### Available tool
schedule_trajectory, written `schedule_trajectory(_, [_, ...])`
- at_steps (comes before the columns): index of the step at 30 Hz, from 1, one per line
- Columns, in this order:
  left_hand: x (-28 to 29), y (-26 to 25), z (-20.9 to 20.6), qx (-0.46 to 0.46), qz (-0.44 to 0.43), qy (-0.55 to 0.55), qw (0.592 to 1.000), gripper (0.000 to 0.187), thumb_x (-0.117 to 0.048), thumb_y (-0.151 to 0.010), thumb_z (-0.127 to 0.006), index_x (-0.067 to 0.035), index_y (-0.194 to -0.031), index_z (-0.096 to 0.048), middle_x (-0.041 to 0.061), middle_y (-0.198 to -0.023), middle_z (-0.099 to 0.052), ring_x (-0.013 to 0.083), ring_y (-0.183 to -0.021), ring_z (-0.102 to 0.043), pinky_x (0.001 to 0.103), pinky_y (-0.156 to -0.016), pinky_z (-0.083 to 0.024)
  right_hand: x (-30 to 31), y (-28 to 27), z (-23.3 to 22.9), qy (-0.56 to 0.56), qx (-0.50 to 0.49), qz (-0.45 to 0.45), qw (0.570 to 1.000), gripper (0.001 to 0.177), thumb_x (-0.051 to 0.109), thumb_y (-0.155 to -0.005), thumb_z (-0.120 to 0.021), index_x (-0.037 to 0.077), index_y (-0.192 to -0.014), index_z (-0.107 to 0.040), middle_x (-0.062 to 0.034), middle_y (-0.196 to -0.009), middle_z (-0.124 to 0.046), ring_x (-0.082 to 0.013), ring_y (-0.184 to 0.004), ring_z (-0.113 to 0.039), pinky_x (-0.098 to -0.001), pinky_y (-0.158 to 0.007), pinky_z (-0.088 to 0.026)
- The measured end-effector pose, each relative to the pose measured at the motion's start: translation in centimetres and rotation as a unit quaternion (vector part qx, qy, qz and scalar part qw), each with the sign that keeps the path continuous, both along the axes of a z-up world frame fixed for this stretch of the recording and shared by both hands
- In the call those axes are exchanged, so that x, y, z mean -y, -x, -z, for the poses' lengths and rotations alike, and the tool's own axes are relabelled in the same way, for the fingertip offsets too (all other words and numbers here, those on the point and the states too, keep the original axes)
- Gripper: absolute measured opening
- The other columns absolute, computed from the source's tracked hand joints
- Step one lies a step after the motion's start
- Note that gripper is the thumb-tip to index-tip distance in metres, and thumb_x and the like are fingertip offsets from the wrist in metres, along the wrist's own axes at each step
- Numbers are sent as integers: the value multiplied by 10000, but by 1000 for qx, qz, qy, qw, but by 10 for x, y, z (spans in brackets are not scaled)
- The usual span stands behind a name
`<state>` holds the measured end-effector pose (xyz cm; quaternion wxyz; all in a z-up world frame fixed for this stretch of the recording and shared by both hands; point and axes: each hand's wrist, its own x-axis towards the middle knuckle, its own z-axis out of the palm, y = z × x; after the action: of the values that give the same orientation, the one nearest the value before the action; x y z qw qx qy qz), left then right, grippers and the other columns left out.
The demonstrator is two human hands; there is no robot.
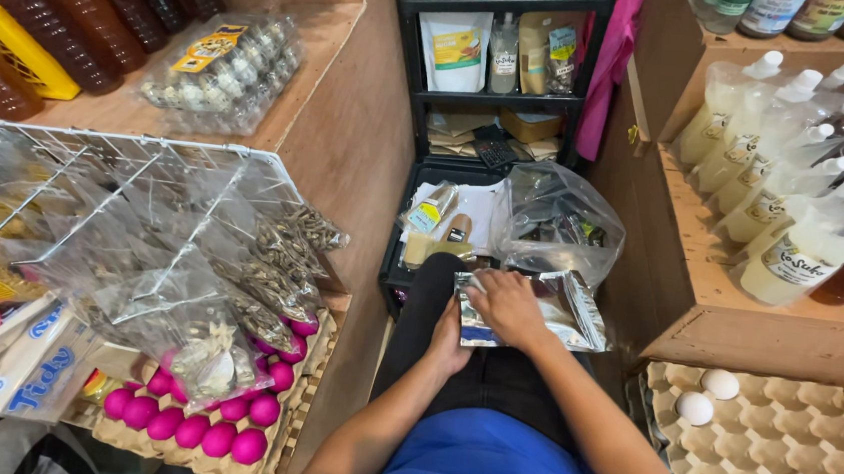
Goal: The person sits on the floor and wipes the surface of a small, colorful rectangular package with a white cloth. They turn the package over to clean both sides before placing it into a clear plastic bag. The person then retrieves another similar package from the bag and repeats the wiping process.
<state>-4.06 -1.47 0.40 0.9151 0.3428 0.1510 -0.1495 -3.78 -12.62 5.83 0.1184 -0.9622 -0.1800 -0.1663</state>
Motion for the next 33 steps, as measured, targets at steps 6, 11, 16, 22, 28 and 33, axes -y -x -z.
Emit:
schedule_trajectory(6, [5, 6, -3, 3, -11, 22, 1000, 246, -267, -1077, -497, -201, -1252, -657, 106, -1123, -750, 243, -965, -750, 402, -799, -639, 46, 9, 7, 11, -125, 55, 991, 554, 649, -1056, -268, 324, -1410, -543, 62, -1327, -624, -161, -1294, -593, -481, -1089, -410])
schedule_trajectory(11, [7, 6, -3, 5, -16, 28, 999, 263, -281, -1071, -534, -193, -1287, -655, 91, -1158, -745, 250, -993, -744, 415, -827, -632, 63, 16, 3, -19, -150, 96, 984, 549, 623, -1073, -283, 241, -1298, -607, 16, -1250, -648, -198, -1283, -589, -495, -1150, -376])
schedule_trajectory(16, [4, 9, -4, 5, -16, 25, 1000, 247, -278, -1076, -515, -187, -1263, -649, 99, -1130, -739, 250, -975, -740, 419, -813, -635, 27, 8, -3, 1, -92, 84, 992, 496, 578, -1063, -358, 223, -1229, -662, -33, -1162, -675, -255, -1183, -635, -486, -996, -467])
schedule_trajectory(22, [2, 6, -9, 15, -9, 0, 1000, 207, -278, -1087, -496, -208, -1189, -661, 108, -1069, -751, 258, -909, -750, 420, -774, -644, -12, -6, -5, 19, 20, -70, 997, 358, 446, -1046, -457, 186, -1056, -704, -81, -1037, -673, -329, -997, -628, -447, -806, -519])
schedule_trajectory(28, [1, 6, -3, 19, -23, -1, 1000, 189, -290, -1082, -518, -199, -1159, -666, 107, -1040, -755, 245, -871, -753, 408, -748, -650, -10, -7, -2, -38, -86, -52, 994, 467, 547, -1069, -367, 221, -1270, -635, -61, -1170, -639, -311, -1076, -639, -455, -859, -531])
schedule_trajectory(33, [5, 4, 6, 16, -19, 0, 1000, 156, -272, -1063, -555, -201, -1138, -672, 99, -1017, -763, 234, -858, -757, 381, -711, -655, 21, -4, 0, 18, -112, -2, 994, 511, 556, -1073, -312, 223, -1240, -663, -37, -1184, -658, -288, -1097, -659, -457, -907, -510])
